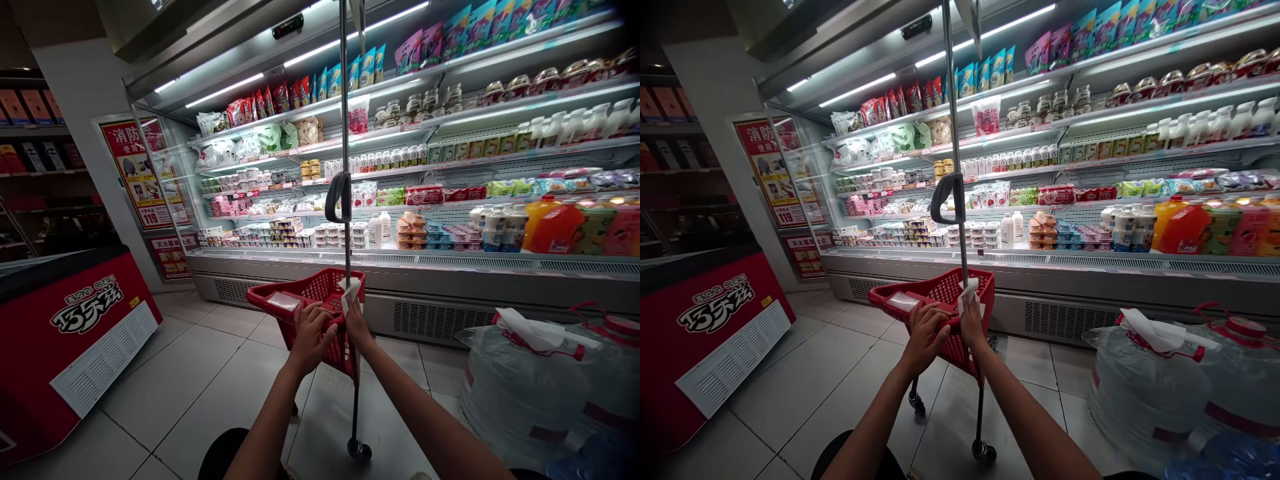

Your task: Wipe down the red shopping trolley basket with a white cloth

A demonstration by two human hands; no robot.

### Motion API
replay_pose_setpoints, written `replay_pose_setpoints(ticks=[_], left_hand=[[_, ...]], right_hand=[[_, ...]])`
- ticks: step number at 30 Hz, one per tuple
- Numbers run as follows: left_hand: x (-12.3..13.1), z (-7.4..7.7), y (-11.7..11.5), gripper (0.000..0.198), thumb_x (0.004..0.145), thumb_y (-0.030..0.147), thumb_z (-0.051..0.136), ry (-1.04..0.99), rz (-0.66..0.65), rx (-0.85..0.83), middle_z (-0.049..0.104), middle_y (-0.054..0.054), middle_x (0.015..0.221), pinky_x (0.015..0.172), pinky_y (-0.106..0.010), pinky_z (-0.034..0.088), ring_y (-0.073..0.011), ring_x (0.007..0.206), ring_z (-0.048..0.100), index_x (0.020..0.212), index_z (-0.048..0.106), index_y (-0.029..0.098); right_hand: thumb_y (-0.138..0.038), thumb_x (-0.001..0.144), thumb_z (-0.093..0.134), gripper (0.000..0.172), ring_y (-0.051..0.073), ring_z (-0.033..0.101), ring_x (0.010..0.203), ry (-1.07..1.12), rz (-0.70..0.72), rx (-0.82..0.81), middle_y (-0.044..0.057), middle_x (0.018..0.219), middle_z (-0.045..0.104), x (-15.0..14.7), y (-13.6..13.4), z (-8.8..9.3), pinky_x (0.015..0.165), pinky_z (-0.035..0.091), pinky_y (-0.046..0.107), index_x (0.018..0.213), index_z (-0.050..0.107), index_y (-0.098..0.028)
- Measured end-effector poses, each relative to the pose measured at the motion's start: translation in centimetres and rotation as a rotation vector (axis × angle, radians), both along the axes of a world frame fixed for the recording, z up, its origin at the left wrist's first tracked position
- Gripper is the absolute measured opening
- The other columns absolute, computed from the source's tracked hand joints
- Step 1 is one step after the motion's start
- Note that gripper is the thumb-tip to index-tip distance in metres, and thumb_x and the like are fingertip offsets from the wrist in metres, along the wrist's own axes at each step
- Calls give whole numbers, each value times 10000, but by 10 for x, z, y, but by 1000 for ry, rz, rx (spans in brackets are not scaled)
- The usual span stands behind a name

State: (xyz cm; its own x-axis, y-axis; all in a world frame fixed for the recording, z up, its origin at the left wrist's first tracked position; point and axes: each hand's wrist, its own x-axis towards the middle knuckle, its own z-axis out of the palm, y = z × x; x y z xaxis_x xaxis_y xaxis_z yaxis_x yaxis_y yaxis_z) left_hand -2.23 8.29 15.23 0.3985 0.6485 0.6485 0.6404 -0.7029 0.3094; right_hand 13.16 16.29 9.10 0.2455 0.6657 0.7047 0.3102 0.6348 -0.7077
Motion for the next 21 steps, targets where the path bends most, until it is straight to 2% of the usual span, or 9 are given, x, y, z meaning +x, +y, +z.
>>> replay_pose_setpoints(ticks=[3, 6, 10, 13, 17, 19, 21], left_hand=[[-6, 2, 4, 266, 1043, 398, 449, 18, 0, 7, 727, -22, 1171, 1291, -535, 142, -253, 1387, 494, 1075, 686, 283], [-12, 3, 9, 287, 1042, 398, 438, 25, -9, 8, 735, -21, 1165, 1287, -520, 168, -244, 1382, 504, 1061, 699, 278], [-24, 4, 16, 337, 1051, 384, 391, 43, -21, -18, 750, -25, 1137, 1284, -524, 196, -244, 1419, 493, 1046, 711, 280], [-37, 7, 23, 375, 1065, 379, 365, 61, -18, -26, 762, -27, 1109, 1289, -527, 206, -241, 1441, 491, 1011, 722, 277], [-54, 16, 28, 321, 1053, 433, 456, 121, -3, -33, 765, -24, 1160, 1294, -565, 215, -260, 1468, 478, 1002, 736, 286], [-59, 20, 27, 277, 1037, 446, 511, 160, 4, -33, 752, -25, 1229, 1287, -586, 237, -278, 1466, 481, 1007, 741, 294], [-60, 22, 23, 216, 1001, 450, 592, 195, 11, -26, 722, -34, 1310, 1285, -611, 243, -301, 1471, 473, 1058, 731, 295]], right_hand=[[-590, 1063, 321, 495, 234, 642, 824, 39, 26, -26, 80, 919, 681, 9, 17, 33, 770, 561, 395, 1112, 616, -197], [-604, 1058, 348, 461, 220, 624, 784, 3, 37, -15, 72, 903, 675, 12, 21, 44, 733, 541, 370, 1024, 588, -212], [-611, 1049, 392, 446, 208, 602, 628, -94, 61, -39, 27, 756, 662, 14, 8, 22, 594, 494, 334, 989, 595, -218], [-572, 1059, 392, 442, 238, 647, 645, -176, 62, -46, 50, 774, 697, 16, -5, -2, 602, 518, 358, 1017, 638, -207], [-479, 1056, 419, 396, 301, 721, 958, -284, 58, -10, 120, 1040, 756, 23, -11, -26, 831, 597, 449, 1159, 692, -211], [-417, 1046, 438, 379, 302, 684, 1162, -349, 67, 19, 120, 1225, 737, 29, -11, -36, 989, 572, 487, 1265, 686, -232], [-372, 1043, 432, 402, 301, 627, 1288, -395, 56, 27, 115, 1355, 694, 33, -9, -44, 1079, 529, 519, 1345, 663, -239]])
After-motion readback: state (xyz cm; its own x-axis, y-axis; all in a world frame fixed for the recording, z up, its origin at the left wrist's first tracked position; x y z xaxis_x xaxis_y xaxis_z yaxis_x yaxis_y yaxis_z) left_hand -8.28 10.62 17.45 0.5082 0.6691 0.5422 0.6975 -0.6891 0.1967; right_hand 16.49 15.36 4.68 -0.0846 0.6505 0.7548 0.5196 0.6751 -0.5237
